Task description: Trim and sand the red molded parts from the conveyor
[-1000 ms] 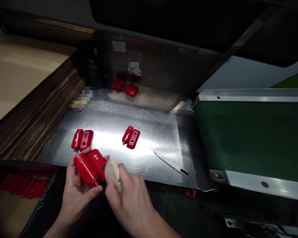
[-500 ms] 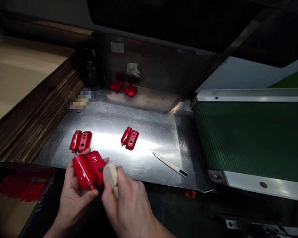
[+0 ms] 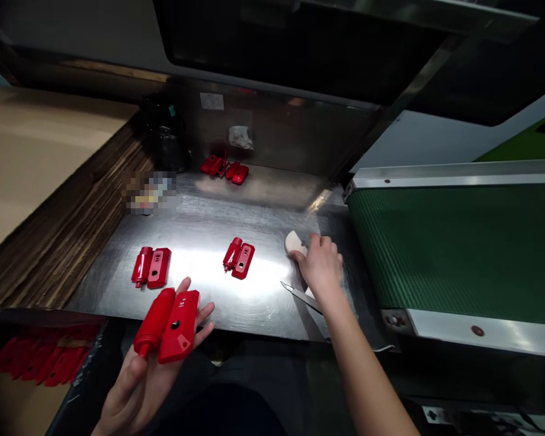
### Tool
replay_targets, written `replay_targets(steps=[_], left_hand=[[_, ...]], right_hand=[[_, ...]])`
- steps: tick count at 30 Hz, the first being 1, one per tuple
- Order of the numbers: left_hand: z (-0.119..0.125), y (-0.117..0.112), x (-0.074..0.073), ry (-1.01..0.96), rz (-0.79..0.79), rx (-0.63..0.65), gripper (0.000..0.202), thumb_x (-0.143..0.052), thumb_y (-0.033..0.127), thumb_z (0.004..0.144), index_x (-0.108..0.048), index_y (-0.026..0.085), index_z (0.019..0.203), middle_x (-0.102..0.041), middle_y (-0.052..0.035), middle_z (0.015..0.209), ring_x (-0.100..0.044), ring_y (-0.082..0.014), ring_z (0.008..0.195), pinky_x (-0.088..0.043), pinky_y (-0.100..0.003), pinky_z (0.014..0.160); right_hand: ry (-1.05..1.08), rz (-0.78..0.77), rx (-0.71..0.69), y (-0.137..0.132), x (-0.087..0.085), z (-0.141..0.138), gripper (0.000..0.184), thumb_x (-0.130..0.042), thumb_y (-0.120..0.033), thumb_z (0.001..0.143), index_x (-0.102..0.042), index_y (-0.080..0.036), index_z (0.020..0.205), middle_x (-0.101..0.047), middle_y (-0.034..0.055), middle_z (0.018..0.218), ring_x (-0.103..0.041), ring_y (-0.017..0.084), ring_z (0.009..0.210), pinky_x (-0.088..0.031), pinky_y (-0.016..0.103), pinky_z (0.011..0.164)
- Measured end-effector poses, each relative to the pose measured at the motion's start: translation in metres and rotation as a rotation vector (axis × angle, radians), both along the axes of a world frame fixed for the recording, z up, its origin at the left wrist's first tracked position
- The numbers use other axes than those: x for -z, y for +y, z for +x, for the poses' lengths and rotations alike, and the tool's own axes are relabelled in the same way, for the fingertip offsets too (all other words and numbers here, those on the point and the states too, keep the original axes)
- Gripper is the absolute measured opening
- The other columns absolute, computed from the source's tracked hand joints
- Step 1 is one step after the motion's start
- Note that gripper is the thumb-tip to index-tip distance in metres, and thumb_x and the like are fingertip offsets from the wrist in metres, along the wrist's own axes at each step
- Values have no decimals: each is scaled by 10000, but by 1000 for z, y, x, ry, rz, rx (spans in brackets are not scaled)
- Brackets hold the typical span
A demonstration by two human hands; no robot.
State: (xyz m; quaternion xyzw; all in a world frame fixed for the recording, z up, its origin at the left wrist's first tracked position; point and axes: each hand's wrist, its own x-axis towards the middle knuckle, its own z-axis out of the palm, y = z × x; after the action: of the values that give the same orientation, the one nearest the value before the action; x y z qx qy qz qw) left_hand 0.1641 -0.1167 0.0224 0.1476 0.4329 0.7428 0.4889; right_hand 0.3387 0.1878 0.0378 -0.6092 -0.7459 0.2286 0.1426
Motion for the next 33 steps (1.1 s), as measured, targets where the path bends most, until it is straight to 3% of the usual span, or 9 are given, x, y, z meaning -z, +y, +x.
replay_targets(steps=[2, 5, 9, 11, 13, 16, 21, 26, 33], left_hand=[[6, -4, 7, -11, 3, -17, 759, -742, 699, 910, -522, 441, 1589, -325, -43, 1808, -426, -493, 1570, -412, -713, 1250], [15, -14, 13, 52, -32, -37, 920, -795, 770, 812, -488, 443, 1615, -368, -69, 1786, -313, -483, 1627, -398, -707, 1254], [12, -26, 20, 149, -46, 26, 1006, -875, 775, 716, -514, 446, 1595, -387, -72, 1777, -302, -477, 1636, -412, -673, 1255], [0, -30, 29, 203, -102, 75, 1032, -894, 739, 730, -473, 433, 1621, -400, -90, 1770, -365, -458, 1616, -437, -630, 1251], [-16, -32, 39, 367, -217, 47, 1024, -915, 657, 769, -437, 396, 1636, -464, -125, 1723, -494, -412, 1544, -489, -560, 1220], [-41, -33, 51, 668, -440, -201, 779, -903, 517, 848, -541, 297, 1502, -670, -130, 1415, -707, -270, 1189, -616, -360, 971], [-58, -35, 48, 800, -518, -416, 359, -805, 472, 953, -658, 243, 1188, -657, -10, 948, -670, -150, 820, -571, -210, 738], [-46, -34, 33, 965, -378, -201, 99, -735, 351, 1001, -801, 281, 1023, -803, -32, 951, -774, -192, 833, -625, -237, 749], [-22, 3, 28, 1241, -171, 264, 371, -627, 290, 1052, -723, 287, 1410, -750, -114, 1439, -723, -312, 1332, -620, -460, 1111]], right_hand=[[104, -12, -54, -35, -2, 0, 456, -571, -473, 1006, -630, -140, 1313, -628, 263, 1369, -548, 430, 1305, -462, 554, 1030], [271, -277, -304, -112, -4, -9, 637, -396, -753, 1033, -724, -212, 956, -735, 117, 927, -694, 275, 807, -592, 396, 731], [791, -1136, -611, -185, -1, -31, 668, -511, -827, 989, -727, -195, 985, -700, 49, 797, -656, 170, 656, -561, 290, 664], [851, -1256, -585, -192, 3, -44, 643, -574, -808, 966, -717, -183, 1018, -706, 47, 790, -662, 156, 641, -520, 252, 630], [797, -1154, -538, -182, 11, -58, 634, -570, -796, 969, -700, -178, 1025, -719, 52, 812, -666, 149, 638, -480, 226, 591], [698, -947, -500, -157, 27, -86, 605, -565, -774, 984, -661, -179, 1035, -736, 61, 877, -694, 162, 700, -500, 240, 622], [429, -627, -532, -134, 34, -136, 438, -503, -592, 1085, -638, -203, 934, -737, 68, 813, -726, 219, 719, -528, 298, 632], [191, -325, -561, -141, 10, -132, 455, -549, -476, 1083, -558, -241, 693, -667, 62, 685, -681, 261, 714, -437, 339, 675], [201, -232, -527, -129, 3, -52, 360, -452, -398, 1110, -602, -235, 828, -640, -20, 693, -619, 183, 613, -444, 279, 579]])
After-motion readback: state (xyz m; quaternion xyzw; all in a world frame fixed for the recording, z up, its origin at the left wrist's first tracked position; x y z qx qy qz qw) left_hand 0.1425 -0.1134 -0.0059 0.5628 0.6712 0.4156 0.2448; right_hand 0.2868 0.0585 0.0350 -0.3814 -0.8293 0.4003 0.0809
